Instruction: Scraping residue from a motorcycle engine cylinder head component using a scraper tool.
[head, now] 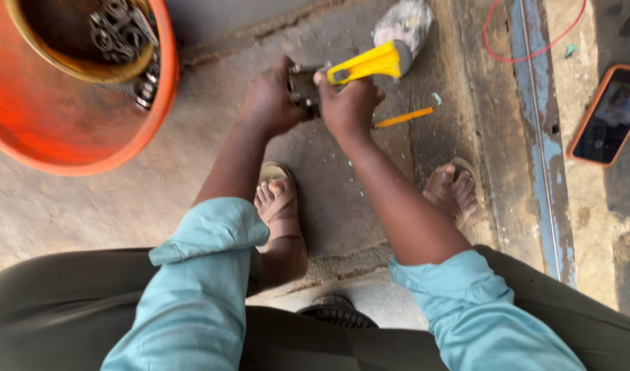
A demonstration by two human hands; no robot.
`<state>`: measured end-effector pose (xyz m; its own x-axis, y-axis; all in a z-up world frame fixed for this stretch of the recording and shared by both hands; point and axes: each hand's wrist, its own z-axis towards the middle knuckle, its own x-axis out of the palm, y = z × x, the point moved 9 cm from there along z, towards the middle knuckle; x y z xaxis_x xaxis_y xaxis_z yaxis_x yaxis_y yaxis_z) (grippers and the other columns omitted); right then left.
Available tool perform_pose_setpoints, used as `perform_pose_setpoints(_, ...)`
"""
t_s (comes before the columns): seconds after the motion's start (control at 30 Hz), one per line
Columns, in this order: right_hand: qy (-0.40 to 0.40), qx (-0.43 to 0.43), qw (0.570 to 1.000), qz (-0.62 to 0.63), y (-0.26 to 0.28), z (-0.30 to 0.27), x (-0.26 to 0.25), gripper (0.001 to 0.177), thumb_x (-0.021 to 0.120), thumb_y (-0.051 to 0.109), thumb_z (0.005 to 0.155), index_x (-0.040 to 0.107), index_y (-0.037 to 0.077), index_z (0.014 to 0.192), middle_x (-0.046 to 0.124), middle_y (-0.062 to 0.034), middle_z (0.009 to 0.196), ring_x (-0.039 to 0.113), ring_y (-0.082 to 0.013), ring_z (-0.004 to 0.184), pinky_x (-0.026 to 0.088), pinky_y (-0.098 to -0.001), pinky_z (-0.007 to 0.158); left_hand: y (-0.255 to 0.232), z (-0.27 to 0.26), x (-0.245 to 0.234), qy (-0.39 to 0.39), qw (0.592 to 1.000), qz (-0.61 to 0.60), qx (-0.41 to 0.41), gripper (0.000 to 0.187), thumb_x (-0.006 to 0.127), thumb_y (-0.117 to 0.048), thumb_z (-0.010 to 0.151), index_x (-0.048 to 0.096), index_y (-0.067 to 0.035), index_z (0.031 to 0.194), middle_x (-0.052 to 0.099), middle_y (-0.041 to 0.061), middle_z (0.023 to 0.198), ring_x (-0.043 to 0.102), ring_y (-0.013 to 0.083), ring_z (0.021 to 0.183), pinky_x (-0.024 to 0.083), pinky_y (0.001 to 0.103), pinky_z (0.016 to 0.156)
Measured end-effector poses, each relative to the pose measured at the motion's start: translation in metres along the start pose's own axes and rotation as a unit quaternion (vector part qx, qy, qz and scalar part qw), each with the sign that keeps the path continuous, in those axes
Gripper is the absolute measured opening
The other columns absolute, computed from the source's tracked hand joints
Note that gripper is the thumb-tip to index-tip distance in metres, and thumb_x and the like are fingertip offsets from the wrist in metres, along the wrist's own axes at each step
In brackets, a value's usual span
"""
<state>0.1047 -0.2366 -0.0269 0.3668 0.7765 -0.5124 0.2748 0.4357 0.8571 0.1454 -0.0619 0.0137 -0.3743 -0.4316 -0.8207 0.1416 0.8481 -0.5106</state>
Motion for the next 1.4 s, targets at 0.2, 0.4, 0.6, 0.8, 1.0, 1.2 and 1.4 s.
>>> perform_pose_setpoints(0.2, 0.016, 0.045, 0.999, 0.024, -0.046, 0.020, 0.015, 0.030, 0.085, 0.026, 0.080, 0.070, 0.007, 0.097, 0.076, -0.0049, 0.086, 0.074, -0.0194, 0.075, 0.052, -0.0412, 0.083, -0.006, -0.002, -0.002, 0.021, 0.999, 0.017, -0.028, 0.071, 0.094, -0.024, 0.066, 0.054, -0.009, 0.122, 0.074, 0.018, 0.103, 0.073, 0.0376, 0.095, 0.060, 0.048, 0.083)
perform_pose_setpoints(0.4, 0.035, -0.019, 0.999, 0.001, 0.020, 0.000, 0.010, 0.025, 0.088, 0.024, 0.084, 0.072, 0.004, 0.087, 0.074, -0.0078, 0.074, 0.072, -0.0220, 0.064, 0.053, -0.0392, 0.075, -0.004, 0.000, 0.000, 0.012, 1.000, 0.022, -0.009, 0.066, 0.090, -0.023, 0.067, 0.055, -0.009, 0.121, 0.073, 0.019, 0.104, 0.073, 0.0378, 0.095, 0.060, 0.048, 0.084)
perform_pose_setpoints(0.6, 0.027, 0.006, 0.999, 0.021, -0.018, 0.011, 0.008, 0.022, 0.085, 0.025, 0.085, 0.075, 0.005, 0.086, 0.076, -0.0075, 0.076, 0.073, -0.0198, 0.065, 0.056, -0.0371, 0.068, -0.006, -0.001, -0.008, -0.009, 1.000, 0.016, 0.008, 0.066, 0.092, -0.025, 0.065, 0.056, -0.008, 0.118, 0.074, 0.019, 0.103, 0.072, 0.0399, 0.096, 0.058, 0.050, 0.085)
perform_pose_setpoints(0.8, 0.066, -0.097, 0.987, 0.109, 0.051, -0.009, 0.010, 0.019, 0.081, 0.021, 0.090, 0.078, 0.003, 0.096, 0.076, -0.0077, 0.081, 0.074, -0.0191, 0.072, 0.058, -0.0344, 0.067, -0.002, -0.004, -0.007, 0.001, 1.000, -0.016, -0.014, 0.065, 0.093, -0.026, 0.067, 0.056, -0.009, 0.117, 0.074, 0.017, 0.104, 0.074, 0.0360, 0.094, 0.060, 0.048, 0.083)
perform_pose_setpoints(1.0, 0.074, 0.002, 0.988, 0.135, -0.012, 0.004, 0.019, 0.025, 0.080, 0.025, 0.089, 0.077, 0.001, 0.094, 0.076, -0.0061, 0.081, 0.074, -0.0179, 0.072, 0.057, -0.0342, 0.066, 0.003, -0.005, -0.006, 0.001, 0.999, -0.030, -0.026, 0.070, 0.094, -0.022, 0.060, 0.055, -0.009, 0.117, 0.074, 0.018, 0.101, 0.074, 0.0368, 0.093, 0.059, 0.048, 0.082)
perform_pose_setpoints(1.2, 0.033, -0.143, 0.986, 0.083, 0.027, 0.000, 0.012, 0.018, 0.083, 0.020, 0.088, 0.078, 0.003, 0.090, 0.078, -0.0078, 0.080, 0.074, -0.0208, 0.073, 0.053, -0.0398, 0.072, 0.001, -0.003, -0.010, -0.019, 0.999, -0.030, -0.001, 0.068, 0.094, -0.025, 0.064, 0.056, -0.008, 0.117, 0.074, 0.020, 0.102, 0.073, 0.0400, 0.095, 0.058, 0.050, 0.082)
perform_pose_setpoints(1.4, 0.063, -0.031, 0.988, 0.137, 0.011, -0.005, 0.019, 0.020, 0.080, 0.021, 0.089, 0.075, 0.002, 0.089, 0.078, -0.0066, 0.081, 0.076, -0.0166, 0.072, 0.057, -0.0346, 0.069, 0.006, -0.004, 0.001, -0.021, 0.999, -0.040, 0.010, 0.070, 0.095, -0.027, 0.062, 0.056, -0.007, 0.116, 0.073, 0.021, 0.104, 0.071, 0.0422, 0.097, 0.057, 0.051, 0.081)
